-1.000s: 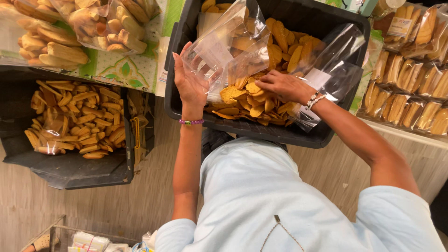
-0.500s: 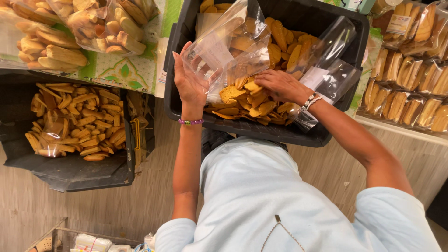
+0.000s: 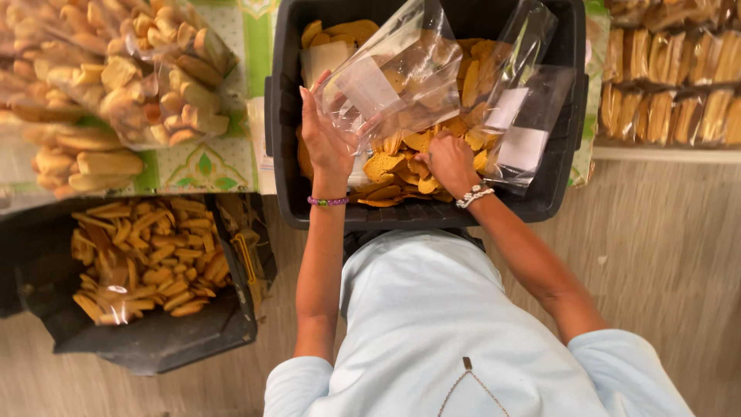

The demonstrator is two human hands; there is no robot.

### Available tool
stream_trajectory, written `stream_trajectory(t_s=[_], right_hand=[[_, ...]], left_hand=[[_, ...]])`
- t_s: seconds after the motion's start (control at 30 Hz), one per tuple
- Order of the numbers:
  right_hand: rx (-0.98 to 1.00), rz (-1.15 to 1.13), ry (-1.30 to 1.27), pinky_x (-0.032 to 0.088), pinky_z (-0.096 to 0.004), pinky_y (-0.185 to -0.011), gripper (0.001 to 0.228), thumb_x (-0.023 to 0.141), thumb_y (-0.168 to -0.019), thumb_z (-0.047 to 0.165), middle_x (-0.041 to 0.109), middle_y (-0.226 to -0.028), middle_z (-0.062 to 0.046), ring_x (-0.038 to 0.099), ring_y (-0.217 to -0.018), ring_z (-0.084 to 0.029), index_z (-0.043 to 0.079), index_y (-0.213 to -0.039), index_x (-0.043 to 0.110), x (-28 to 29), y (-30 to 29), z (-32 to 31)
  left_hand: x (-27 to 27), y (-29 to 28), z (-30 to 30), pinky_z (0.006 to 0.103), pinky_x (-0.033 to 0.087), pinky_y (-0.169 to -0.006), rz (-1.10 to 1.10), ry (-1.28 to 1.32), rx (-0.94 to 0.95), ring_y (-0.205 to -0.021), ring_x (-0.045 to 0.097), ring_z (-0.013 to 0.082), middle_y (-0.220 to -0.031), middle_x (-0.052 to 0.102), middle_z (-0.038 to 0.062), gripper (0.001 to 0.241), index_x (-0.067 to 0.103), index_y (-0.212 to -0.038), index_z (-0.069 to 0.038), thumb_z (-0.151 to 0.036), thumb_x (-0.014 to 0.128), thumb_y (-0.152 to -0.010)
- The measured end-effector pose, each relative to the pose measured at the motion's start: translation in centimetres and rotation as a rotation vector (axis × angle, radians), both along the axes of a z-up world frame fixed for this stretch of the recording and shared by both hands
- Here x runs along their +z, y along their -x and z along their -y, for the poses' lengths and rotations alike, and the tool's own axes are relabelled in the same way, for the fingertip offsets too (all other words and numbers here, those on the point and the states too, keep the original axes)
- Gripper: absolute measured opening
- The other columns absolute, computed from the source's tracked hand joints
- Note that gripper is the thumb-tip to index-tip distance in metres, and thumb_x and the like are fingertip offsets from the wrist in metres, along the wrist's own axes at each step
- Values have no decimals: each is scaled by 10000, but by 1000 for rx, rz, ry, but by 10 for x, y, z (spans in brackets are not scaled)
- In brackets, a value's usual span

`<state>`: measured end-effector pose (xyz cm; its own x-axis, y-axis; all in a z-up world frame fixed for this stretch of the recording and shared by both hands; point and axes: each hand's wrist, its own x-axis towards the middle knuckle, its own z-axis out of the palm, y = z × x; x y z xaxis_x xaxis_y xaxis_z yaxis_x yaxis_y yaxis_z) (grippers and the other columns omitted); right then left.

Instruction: The person packs cookies from a black bin into clear plastic bags. They use their hands to pick up the cookies and place them into the bags, then seal the bags. The person repeats this process multiple times.

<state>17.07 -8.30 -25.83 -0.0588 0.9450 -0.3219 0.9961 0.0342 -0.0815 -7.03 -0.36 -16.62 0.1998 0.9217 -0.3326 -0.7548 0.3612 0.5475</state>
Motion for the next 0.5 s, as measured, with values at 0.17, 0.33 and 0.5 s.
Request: stream_trajectory(t_s=[0.17, 0.33, 0.5], right_hand=[[-177, -71, -90, 559, -431, -577, 579, 802, -824, 549, 671, -651, -176, 688, -644, -327, -14, -727, 708, -9, 16, 0], [-240, -134, 6, 593, -420, -667, 364, 823, -825, 322, 689, -744, -196, 710, -714, -317, -23, -788, 713, -7, 12, 5], [-204, 11, -206, 600, -415, -622, 668, 784, -718, 120, 674, -924, -300, 693, -742, -353, -212, -1239, 531, -6, 19, 17]], left_hand=[[0, -12, -21, 676, 539, -1046, 92, 0, -139, -1357, 508, 444, -1454, 442, 215, 650, 418, -1452, -134, -589, 480, -991], [3, -8, -39, 679, 535, -1030, 78, -38, -161, -1337, 515, 455, -1478, 440, 221, 687, 414, -1452, -110, -595, 517, -977], [8, 7, -52, 660, 576, -1003, 28, 29, -116, -1326, 509, 445, -1454, 421, 216, 712, 402, -1474, -116, -591, 507, -955]])
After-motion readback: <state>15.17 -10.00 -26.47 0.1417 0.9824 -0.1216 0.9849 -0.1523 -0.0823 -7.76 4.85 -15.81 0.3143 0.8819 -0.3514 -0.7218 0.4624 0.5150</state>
